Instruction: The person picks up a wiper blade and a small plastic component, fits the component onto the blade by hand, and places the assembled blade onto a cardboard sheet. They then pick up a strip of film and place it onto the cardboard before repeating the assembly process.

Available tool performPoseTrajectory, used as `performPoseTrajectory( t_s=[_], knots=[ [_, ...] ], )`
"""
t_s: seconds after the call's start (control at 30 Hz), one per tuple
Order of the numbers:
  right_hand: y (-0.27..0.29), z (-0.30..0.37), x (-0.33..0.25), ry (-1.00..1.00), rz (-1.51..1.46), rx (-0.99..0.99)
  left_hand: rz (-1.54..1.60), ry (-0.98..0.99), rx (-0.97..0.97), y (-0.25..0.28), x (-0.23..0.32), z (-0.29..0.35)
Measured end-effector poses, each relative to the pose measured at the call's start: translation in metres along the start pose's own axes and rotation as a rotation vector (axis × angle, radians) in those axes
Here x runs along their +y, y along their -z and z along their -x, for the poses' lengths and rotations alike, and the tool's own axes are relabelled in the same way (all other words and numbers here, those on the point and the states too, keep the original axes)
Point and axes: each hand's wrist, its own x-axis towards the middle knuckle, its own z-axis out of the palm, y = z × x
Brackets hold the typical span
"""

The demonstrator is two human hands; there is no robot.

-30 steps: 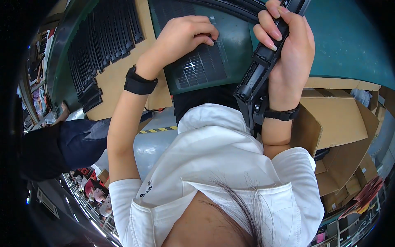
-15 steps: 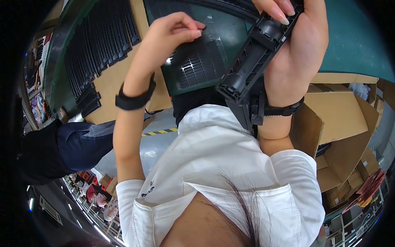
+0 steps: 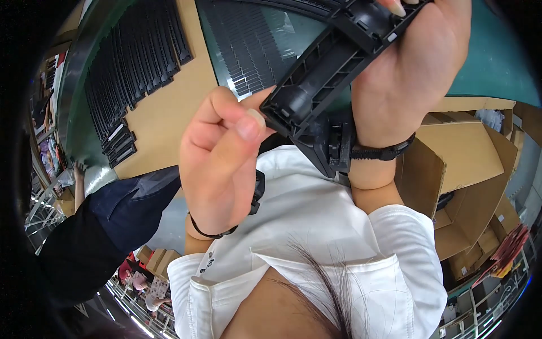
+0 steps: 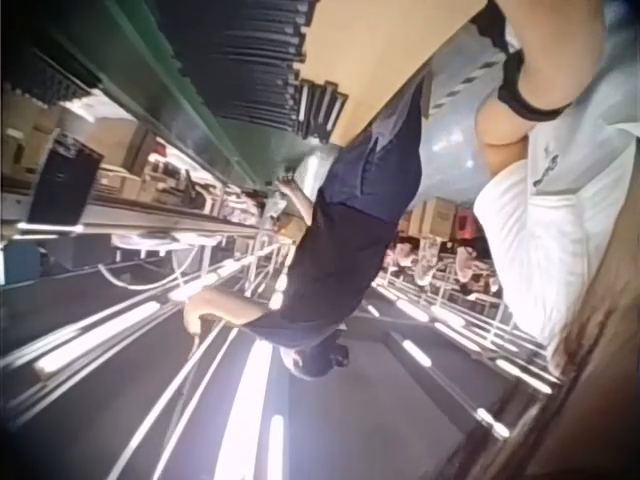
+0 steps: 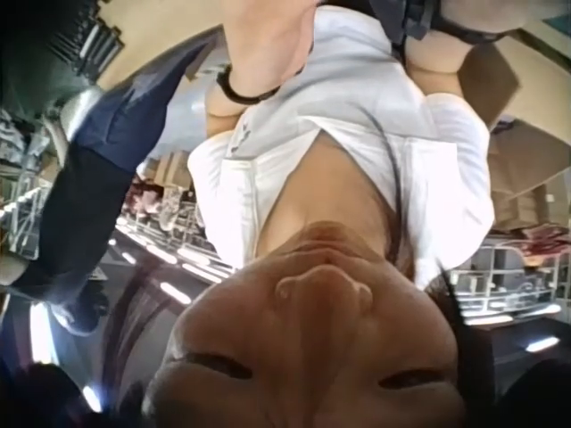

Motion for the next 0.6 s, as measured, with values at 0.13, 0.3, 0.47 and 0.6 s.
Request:
performPoseTrajectory(
  t_s=[0.13,0.3,0.47,0.6],
  knots=[
    [0.0012,0.0021,-0.0010,-0.049,-0.015,-0.062,0.085,-0.070,0.024,-0.0001,-0.0049,0.0038],
    [-0.0017,0.0052,-0.0007,-0.072,-0.026,-0.084,0.086,-0.059,0.036,-0.0011,-0.0045,0.0055],
    [-0.0015,0.0077,-0.0007,-0.087,-0.050,-0.096,0.004,-0.070,0.075,-0.0022,-0.0035,0.0072],
    [-0.0019,0.0090,0.0005,-0.067,-0.053,-0.102,0.022,-0.073,0.064,-0.0008,-0.0035,0.0077]
  ],
)
